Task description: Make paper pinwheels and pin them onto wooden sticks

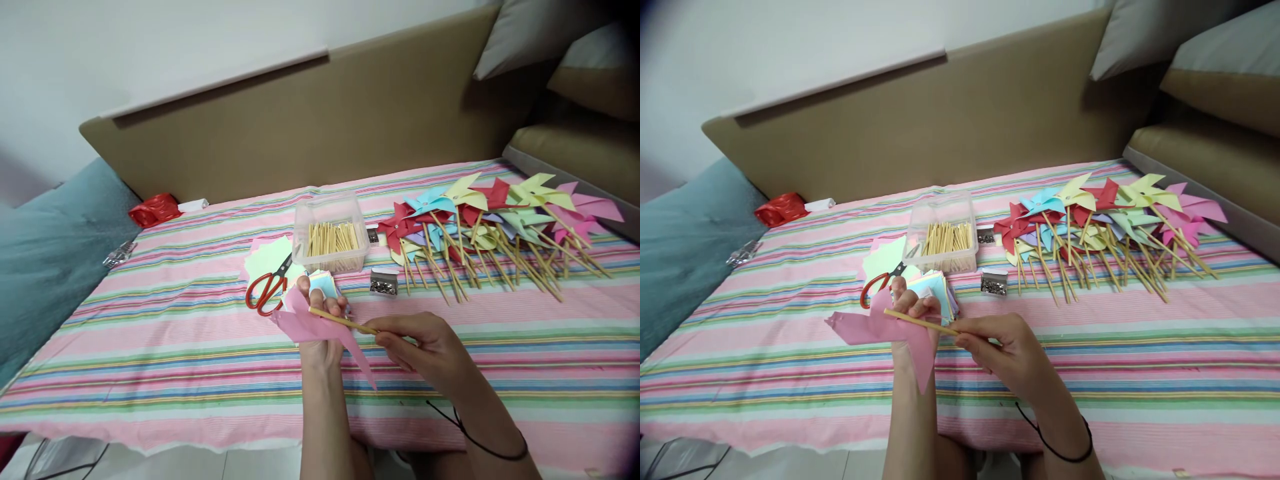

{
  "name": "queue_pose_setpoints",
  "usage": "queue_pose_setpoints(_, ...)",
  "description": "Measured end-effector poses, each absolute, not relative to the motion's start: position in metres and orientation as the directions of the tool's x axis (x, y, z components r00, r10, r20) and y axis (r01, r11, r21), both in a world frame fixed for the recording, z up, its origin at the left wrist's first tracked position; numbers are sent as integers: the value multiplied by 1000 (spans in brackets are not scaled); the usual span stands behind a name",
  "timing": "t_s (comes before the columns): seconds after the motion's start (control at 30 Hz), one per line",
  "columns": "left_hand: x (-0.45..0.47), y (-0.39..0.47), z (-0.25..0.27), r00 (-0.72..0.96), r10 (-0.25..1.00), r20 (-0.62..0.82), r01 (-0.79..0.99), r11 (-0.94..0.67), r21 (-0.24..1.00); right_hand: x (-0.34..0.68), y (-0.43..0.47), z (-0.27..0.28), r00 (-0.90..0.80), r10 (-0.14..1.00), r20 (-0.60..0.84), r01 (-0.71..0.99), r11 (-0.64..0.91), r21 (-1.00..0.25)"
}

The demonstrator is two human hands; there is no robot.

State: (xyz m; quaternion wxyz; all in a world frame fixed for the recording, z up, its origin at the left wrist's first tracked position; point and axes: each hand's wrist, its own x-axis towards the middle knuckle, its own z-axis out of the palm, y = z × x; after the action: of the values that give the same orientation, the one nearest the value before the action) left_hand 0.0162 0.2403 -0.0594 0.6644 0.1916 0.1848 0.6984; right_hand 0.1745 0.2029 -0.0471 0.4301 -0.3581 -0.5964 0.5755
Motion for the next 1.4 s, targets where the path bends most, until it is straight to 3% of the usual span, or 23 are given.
queue_pose_setpoints(0.27, 15, 241, -62, 15, 990, 138, -837, -63, 543, 176, 204, -40, -359, 925, 123, -15, 126, -992)
queue_pose_setpoints(0.5, 20, 241, -60, -58, 984, 169, -812, -145, 566, 177, 204, -39, -357, 928, 103, 46, 127, -991)
queue_pose_setpoints(0.7, 17, 244, -61, -25, 966, 256, -810, -169, 562, 176, 204, -40, -375, 923, 90, 37, 112, -993)
queue_pose_setpoints(1.1, 26, 241, -54, -133, 985, 113, -775, -174, 607, 172, 208, -50, -412, 910, 51, -80, 19, -997)
queue_pose_setpoints(1.4, 34, 250, -51, -327, 944, -46, -614, -176, 769, 179, 212, -54, -341, 938, -64, 136, -18, -991)
